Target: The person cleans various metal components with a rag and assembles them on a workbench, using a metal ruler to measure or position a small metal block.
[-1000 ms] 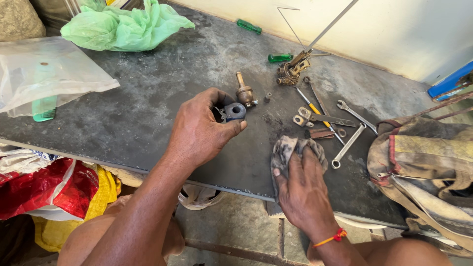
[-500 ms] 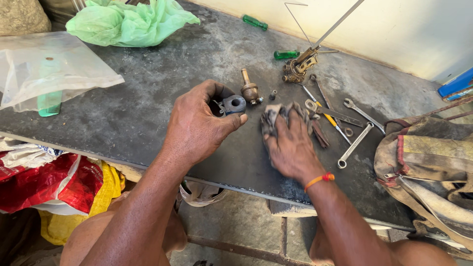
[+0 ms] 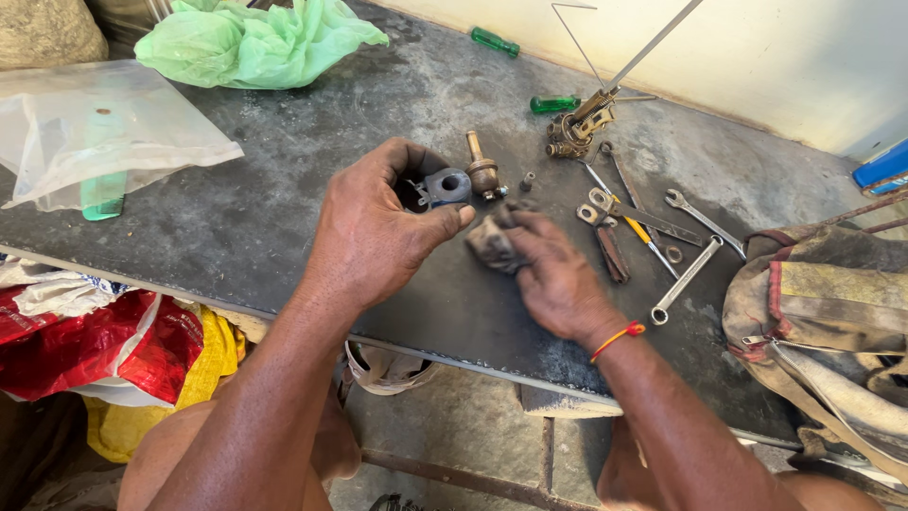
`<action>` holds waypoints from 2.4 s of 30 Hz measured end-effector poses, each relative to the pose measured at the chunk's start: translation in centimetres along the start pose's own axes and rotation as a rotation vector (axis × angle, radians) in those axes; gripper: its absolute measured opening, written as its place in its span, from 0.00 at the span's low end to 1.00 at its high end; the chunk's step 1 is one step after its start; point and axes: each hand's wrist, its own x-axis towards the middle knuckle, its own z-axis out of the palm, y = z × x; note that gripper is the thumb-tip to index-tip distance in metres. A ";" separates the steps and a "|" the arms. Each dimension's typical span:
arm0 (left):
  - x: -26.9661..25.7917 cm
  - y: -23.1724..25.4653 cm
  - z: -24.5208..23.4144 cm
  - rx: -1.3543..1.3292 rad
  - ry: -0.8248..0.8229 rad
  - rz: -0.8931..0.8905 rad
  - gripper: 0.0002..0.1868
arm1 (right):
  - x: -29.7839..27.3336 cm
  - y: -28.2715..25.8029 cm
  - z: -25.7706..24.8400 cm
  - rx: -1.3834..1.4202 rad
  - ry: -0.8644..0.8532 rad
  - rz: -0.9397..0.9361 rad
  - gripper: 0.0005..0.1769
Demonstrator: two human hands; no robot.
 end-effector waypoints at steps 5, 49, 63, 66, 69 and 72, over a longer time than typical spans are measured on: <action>0.0 0.2 0.0 -0.012 0.037 0.062 0.23 | 0.7 -3.4 2.0 0.122 -0.005 -0.152 0.29; -2.4 0.9 0.2 0.212 -0.026 0.241 0.23 | -21.1 3.7 10.7 -0.094 -0.255 0.341 0.19; -3.2 1.9 3.7 0.160 -0.259 0.039 0.22 | -19.6 -0.2 10.0 0.306 -0.157 0.546 0.11; -3.5 1.2 5.7 0.151 -0.325 0.126 0.22 | -19.5 -1.2 8.3 0.315 -0.174 0.633 0.13; -4.0 0.3 7.6 0.196 -0.362 0.162 0.22 | -19.7 -1.9 6.6 0.481 -0.187 0.693 0.12; -4.3 0.0 9.3 0.271 -0.411 0.105 0.21 | -19.5 -2.5 4.3 0.873 -0.069 0.711 0.09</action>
